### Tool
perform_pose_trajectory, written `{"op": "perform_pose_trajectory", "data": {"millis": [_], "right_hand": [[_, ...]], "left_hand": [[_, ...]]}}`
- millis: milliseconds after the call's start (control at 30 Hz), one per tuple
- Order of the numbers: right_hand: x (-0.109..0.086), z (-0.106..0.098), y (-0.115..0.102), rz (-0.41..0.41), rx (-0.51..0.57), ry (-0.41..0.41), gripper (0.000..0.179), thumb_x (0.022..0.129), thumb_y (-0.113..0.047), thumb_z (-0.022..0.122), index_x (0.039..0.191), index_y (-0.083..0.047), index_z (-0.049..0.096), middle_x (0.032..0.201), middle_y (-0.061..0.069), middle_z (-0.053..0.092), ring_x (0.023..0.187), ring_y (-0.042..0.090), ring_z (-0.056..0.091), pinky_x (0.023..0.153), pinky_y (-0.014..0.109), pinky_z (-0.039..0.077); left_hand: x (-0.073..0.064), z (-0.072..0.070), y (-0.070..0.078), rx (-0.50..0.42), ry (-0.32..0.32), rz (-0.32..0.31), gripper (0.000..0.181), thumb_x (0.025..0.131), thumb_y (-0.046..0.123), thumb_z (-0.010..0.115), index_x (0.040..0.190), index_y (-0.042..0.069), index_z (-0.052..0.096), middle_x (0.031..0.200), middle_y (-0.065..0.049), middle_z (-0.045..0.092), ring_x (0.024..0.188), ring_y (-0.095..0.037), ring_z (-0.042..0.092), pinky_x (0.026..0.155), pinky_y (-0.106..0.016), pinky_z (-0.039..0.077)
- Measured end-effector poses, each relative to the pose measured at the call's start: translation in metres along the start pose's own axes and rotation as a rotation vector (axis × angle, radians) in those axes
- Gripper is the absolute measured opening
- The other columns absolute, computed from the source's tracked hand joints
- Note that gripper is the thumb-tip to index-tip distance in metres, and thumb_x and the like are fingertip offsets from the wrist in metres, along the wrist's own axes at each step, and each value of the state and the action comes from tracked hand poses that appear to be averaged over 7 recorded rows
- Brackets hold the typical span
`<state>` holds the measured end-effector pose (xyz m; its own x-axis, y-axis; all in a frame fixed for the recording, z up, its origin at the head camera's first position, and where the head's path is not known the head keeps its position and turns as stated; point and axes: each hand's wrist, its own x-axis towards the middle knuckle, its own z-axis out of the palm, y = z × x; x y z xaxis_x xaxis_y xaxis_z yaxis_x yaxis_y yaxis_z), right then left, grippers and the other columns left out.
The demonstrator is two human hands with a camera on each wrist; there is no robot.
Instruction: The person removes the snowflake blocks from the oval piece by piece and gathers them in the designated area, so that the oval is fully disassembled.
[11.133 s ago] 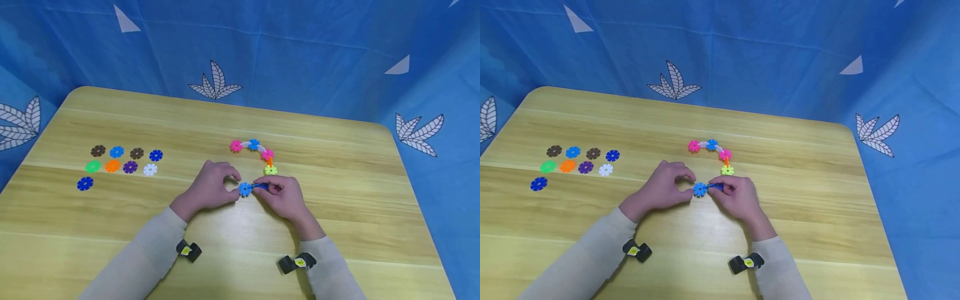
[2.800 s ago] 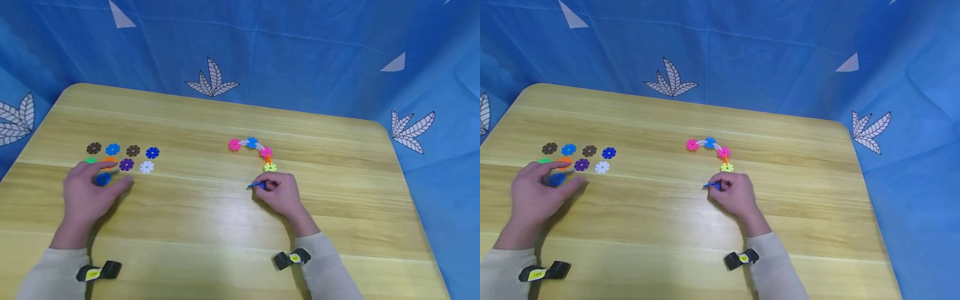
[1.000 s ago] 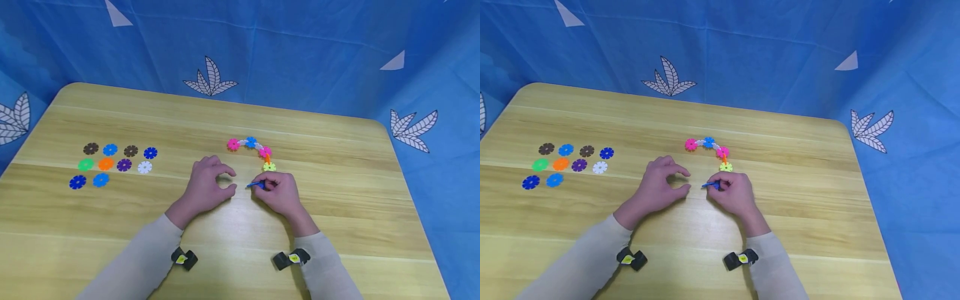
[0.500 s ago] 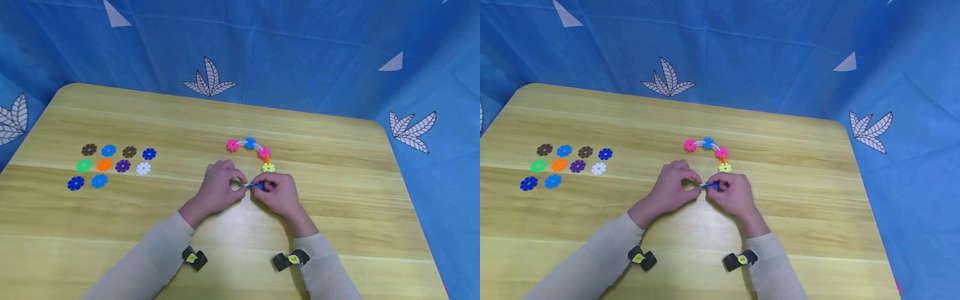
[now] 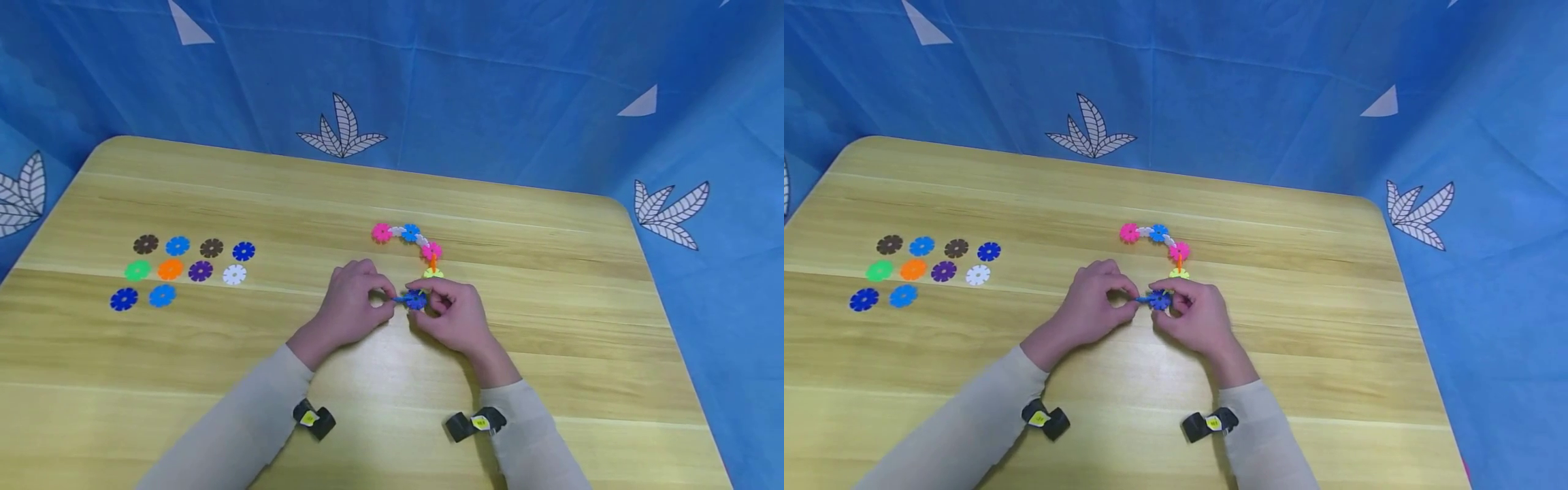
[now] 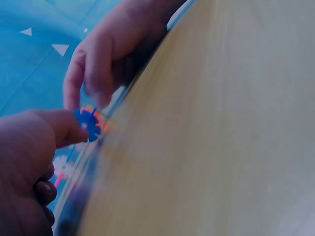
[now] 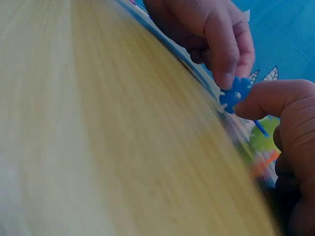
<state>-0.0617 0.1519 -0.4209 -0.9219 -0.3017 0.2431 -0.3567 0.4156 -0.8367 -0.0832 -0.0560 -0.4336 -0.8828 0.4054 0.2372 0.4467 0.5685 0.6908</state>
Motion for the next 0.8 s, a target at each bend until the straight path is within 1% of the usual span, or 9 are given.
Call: {"op": "perform_pose_trajectory", "data": {"millis": [100, 200, 267, 367, 433, 567, 667, 800], "right_hand": [[-0.001, 0.001, 0.016, 0.019, -0.005, -0.027, 0.043, 0.071, 0.007, 0.084, 0.112, -0.003, 0.073, 0.056, -0.002, 0.036, 0.053, 0.011, 0.032, 0.061, 0.028, 0.038], [-0.002, 0.0, 0.018, 0.033, -0.027, -0.049, 0.046, 0.073, -0.005, 0.088, 0.116, -0.009, 0.073, 0.056, -0.007, 0.034, 0.052, 0.01, 0.031, 0.062, 0.029, 0.038], [-0.002, 0.001, 0.018, 0.042, -0.037, -0.06, 0.047, 0.073, -0.011, 0.09, 0.117, -0.012, 0.074, 0.056, -0.008, 0.034, 0.051, 0.01, 0.031, 0.062, 0.029, 0.037], [-0.002, 0.001, 0.018, 0.049, -0.051, -0.068, 0.044, 0.073, -0.02, 0.091, 0.114, -0.016, 0.075, 0.055, -0.008, 0.033, 0.051, 0.01, 0.03, 0.06, 0.028, 0.036], [-0.002, 0.002, 0.019, 0.051, -0.051, -0.065, 0.04, 0.073, -0.022, 0.092, 0.11, -0.017, 0.077, 0.054, -0.008, 0.033, 0.051, 0.01, 0.03, 0.059, 0.028, 0.035], [-0.002, 0.002, 0.019, 0.043, -0.06, -0.043, 0.032, 0.072, -0.021, 0.092, 0.101, -0.019, 0.079, 0.052, -0.009, 0.033, 0.05, 0.011, 0.03, 0.055, 0.027, 0.033], [-0.002, 0.002, 0.018, 0.023, -0.09, -0.033, 0.031, 0.072, -0.021, 0.092, 0.1, -0.018, 0.08, 0.051, -0.011, 0.035, 0.049, 0.01, 0.031, 0.052, 0.027, 0.03], [0.0, 0.003, 0.018, -0.012, -0.169, -0.036, 0.032, 0.074, -0.027, 0.091, 0.103, -0.019, 0.08, 0.051, -0.013, 0.036, 0.048, 0.007, 0.032, 0.05, 0.026, 0.028]], "left_hand": [[-0.001, -0.007, -0.006, -0.011, -0.01, 0.001, 0.011, 0.079, 0.016, 0.083, 0.082, 0.022, 0.074, 0.08, 0.004, 0.052, 0.078, -0.016, 0.046, 0.076, -0.039, 0.032], [-0.001, -0.012, -0.01, -0.032, -0.047, 0.008, 0.009, 0.082, 0.017, 0.083, 0.084, 0.022, 0.075, 0.081, 0.004, 0.053, 0.08, -0.017, 0.046, 0.078, -0.04, 0.032], [-0.001, -0.015, -0.012, -0.047, -0.086, 0.013, 0.008, 0.083, 0.018, 0.082, 0.086, 0.022, 0.076, 0.082, 0.004, 0.053, 0.082, -0.016, 0.046, 0.08, -0.041, 0.032], [-0.001, -0.02, -0.016, -0.064, -0.129, 0.022, 0.007, 0.084, 0.019, 0.081, 0.088, 0.023, 0.076, 0.083, 0.004, 0.053, 0.083, -0.016, 0.046, 0.083, -0.041, 0.032], [-0.001, -0.023, -0.018, -0.075, -0.135, 0.033, 0.008, 0.085, 0.018, 0.081, 0.088, 0.022, 0.076, 0.083, 0.003, 0.053, 0.082, -0.017, 0.045, 0.082, -0.041, 0.032], [0.0, -0.028, -0.021, -0.072, -0.116, 0.052, 0.009, 0.085, 0.015, 0.08, 0.088, 0.022, 0.075, 0.082, 0.003, 0.052, 0.081, -0.019, 0.045, 0.081, -0.043, 0.032], [0.001, -0.028, -0.02, -0.059, -0.114, 0.051, 0.009, 0.085, 0.014, 0.079, 0.088, 0.021, 0.074, 0.082, 0.004, 0.052, 0.081, -0.019, 0.046, 0.082, -0.043, 0.032], [0.002, -0.027, -0.015, -0.055, -0.13, 0.038, 0.008, 0.086, 0.015, 0.078, 0.09, 0.02, 0.073, 0.083, 0.004, 0.054, 0.082, -0.019, 0.046, 0.083, -0.043, 0.034]]}}
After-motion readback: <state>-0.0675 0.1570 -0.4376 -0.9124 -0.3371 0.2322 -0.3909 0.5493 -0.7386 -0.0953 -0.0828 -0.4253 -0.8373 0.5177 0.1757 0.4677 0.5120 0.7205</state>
